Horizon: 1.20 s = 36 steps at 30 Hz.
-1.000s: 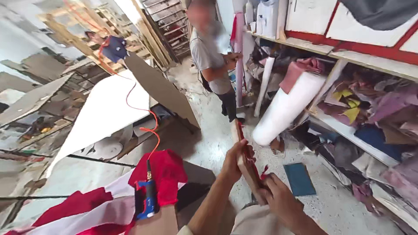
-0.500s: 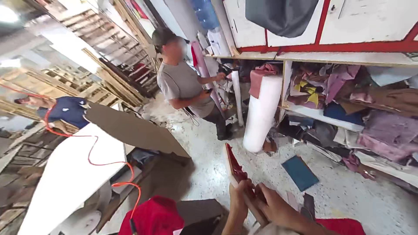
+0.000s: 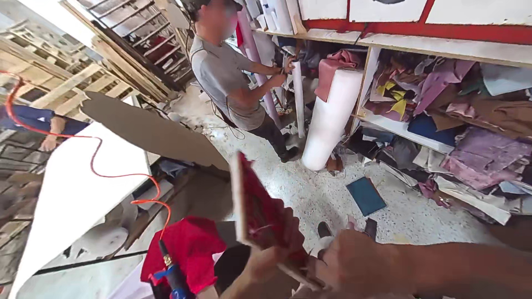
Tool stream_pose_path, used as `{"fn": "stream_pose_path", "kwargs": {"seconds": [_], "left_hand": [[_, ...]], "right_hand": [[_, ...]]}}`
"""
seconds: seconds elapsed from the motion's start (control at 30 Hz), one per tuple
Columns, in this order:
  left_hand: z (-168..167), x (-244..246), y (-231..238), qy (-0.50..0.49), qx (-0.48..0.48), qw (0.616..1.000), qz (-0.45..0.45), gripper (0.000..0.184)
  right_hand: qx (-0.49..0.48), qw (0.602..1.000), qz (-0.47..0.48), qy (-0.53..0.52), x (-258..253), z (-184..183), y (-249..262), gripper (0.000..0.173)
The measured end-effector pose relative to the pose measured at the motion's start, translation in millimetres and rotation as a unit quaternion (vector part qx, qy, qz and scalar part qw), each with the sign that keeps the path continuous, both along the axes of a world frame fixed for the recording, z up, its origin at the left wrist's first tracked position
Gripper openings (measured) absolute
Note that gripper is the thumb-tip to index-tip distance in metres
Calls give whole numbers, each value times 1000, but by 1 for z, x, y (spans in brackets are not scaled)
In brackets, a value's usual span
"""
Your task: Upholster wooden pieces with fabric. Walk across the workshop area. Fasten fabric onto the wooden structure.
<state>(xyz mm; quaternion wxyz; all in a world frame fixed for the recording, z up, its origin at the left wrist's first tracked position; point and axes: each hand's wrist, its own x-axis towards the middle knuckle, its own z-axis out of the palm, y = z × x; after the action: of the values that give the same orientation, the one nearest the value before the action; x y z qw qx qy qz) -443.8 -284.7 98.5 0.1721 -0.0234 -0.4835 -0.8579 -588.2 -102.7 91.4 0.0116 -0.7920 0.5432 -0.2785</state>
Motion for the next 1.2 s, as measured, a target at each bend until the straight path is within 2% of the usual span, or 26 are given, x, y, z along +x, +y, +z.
{"fn": "stream_pose_path", "kwargs": {"seconds": [0.1, 0.23, 0.3, 0.37, 0.47, 0.57, 0.63, 0.7, 0.77, 0.83, 0.87, 0.9, 0.93, 0.97, 1.03, 1.1, 1.2], "left_hand": [[47, 3, 0, 25, -7, 999, 36, 62], [58, 22, -3, 4, -40, 997, 69, 58], [69, 51, -27, -32, -60, 992, 108, 55], [75, 68, -63, 12, 26, 995, 94, 57], [63, 80, -65, 50, 63, 994, 67, 62], [52, 57, -73, 109, 65, 977, 169, 56], [40, 38, -72, 126, 83, 960, 234, 45], [32, 14, -62, 122, 79, 965, 219, 45], [19, 27, -63, 77, 51, 980, 178, 44], [3, 76, -97, 10, 48, 985, 165, 31], [-6, 95, -105, -18, 73, 979, 190, 28], [-14, 99, -116, -28, 89, 970, 224, 33], [-23, 100, -118, -17, 123, 959, 254, 37], [-38, 106, -101, -4, 189, 942, 276, 41], [-50, 114, -101, 19, 236, 938, 255, 44], [-49, 138, -75, -29, 260, 932, 251, 42], [-30, 162, -24, -103, 279, 920, 255, 36]], "right_hand": [[-2, 1000, 11, 5, -2, 31, -4, 18], [25, 996, 53, -64, -9, 41, 4, 19], [71, 990, 54, -113, -19, 46, 25, 25], [102, 985, 25, -133, -37, 55, 47, 31], [114, 982, 22, -147, -35, 40, 61, 33], [29, 993, -20, -116, -17, 19, 29, 34], [-14, 993, -23, -112, 14, 24, -5, 38], [-48, 996, 11, -74, 28, 40, -41, 41], [-32, 998, 60, -18, 0, 43, -51, 37], [42, 995, 92, 27, -71, 7, -33, 33], [66, 993, 83, 43, -93, -15, -24, 32], [60, 995, 52, 67, -104, -37, -33, 32], [61, 995, 24, 69, -101, -56, -38, 35], [96, 994, 17, 58, -89, -65, -22, 38], [85, 994, 28, 60, -78, -74, -24, 38], [83, 990, 75, 86, -75, -56, -16, 34], [82, 970, 166, 154, -68, -3, 7, 31]]}}
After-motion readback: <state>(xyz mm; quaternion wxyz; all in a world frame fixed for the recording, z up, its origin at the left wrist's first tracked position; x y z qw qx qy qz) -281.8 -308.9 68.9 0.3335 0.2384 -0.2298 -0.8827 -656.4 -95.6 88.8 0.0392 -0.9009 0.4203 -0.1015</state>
